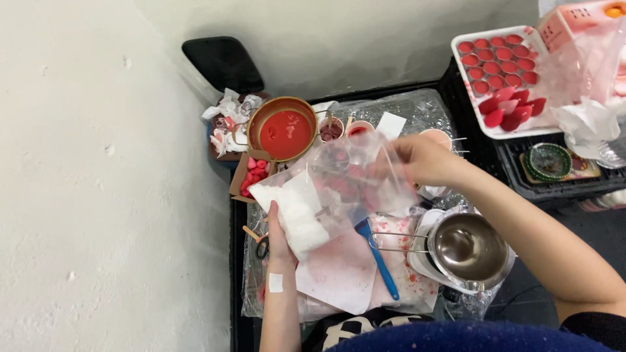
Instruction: The person scoops white wax pellets from a plastic bag into a metal melting pot using a spoon, then stirs the pellets with a blue spatula. They handle red candle molds and cups on the worktable, wipe the surface with a tissue, and continue stirring the wax in the pot.
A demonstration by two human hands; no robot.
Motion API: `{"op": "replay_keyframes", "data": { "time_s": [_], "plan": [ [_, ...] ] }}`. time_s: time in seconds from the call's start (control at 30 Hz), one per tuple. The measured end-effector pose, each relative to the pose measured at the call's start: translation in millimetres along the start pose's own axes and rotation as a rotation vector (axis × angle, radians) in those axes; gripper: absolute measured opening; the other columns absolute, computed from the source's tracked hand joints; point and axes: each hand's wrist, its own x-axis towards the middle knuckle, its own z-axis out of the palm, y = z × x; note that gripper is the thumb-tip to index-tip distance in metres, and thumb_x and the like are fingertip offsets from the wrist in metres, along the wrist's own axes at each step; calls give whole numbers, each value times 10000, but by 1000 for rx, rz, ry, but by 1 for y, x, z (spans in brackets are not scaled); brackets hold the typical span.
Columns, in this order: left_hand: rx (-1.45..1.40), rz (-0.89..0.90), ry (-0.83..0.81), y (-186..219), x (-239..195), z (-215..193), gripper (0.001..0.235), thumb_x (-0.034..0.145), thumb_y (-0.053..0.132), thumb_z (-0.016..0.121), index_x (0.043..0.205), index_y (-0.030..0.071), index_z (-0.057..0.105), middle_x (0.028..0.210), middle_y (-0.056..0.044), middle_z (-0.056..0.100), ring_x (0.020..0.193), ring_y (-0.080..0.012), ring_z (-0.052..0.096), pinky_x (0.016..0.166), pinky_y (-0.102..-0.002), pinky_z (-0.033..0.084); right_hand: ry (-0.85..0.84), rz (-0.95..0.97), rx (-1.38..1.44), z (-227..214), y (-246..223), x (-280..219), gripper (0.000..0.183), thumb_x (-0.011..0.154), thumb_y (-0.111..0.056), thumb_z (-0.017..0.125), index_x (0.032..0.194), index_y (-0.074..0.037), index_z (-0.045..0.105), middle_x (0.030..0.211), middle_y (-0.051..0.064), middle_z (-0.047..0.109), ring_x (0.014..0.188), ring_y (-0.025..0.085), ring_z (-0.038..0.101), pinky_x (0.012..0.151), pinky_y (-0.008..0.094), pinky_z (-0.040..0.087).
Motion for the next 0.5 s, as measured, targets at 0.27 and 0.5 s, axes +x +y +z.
{"op": "replay_keyframes", "data": {
  "time_s": [0.27,0.5],
  "plan": [
    [-39,-118,-20,5,-4,18,731,985,558,409,1504,43,422,1408,-145,615,1207,-301,663,1013,-465,532,-370,-408,-201,16,-34,-32,524,896,-270,736,1391,-132,631,1512,105,604,1404,254,549,1146,393,426],
    [-35,-90,-54,13,-3,4,659,1044,502,480,1479,7,504,1361,-164,639,1150,-284,661,975,-418,543,-800,-290,-374,3,-21,-33,842,870,-446,765,1567,-174,379,1597,134,440,1453,278,447,1165,435,338]
  ]
}}
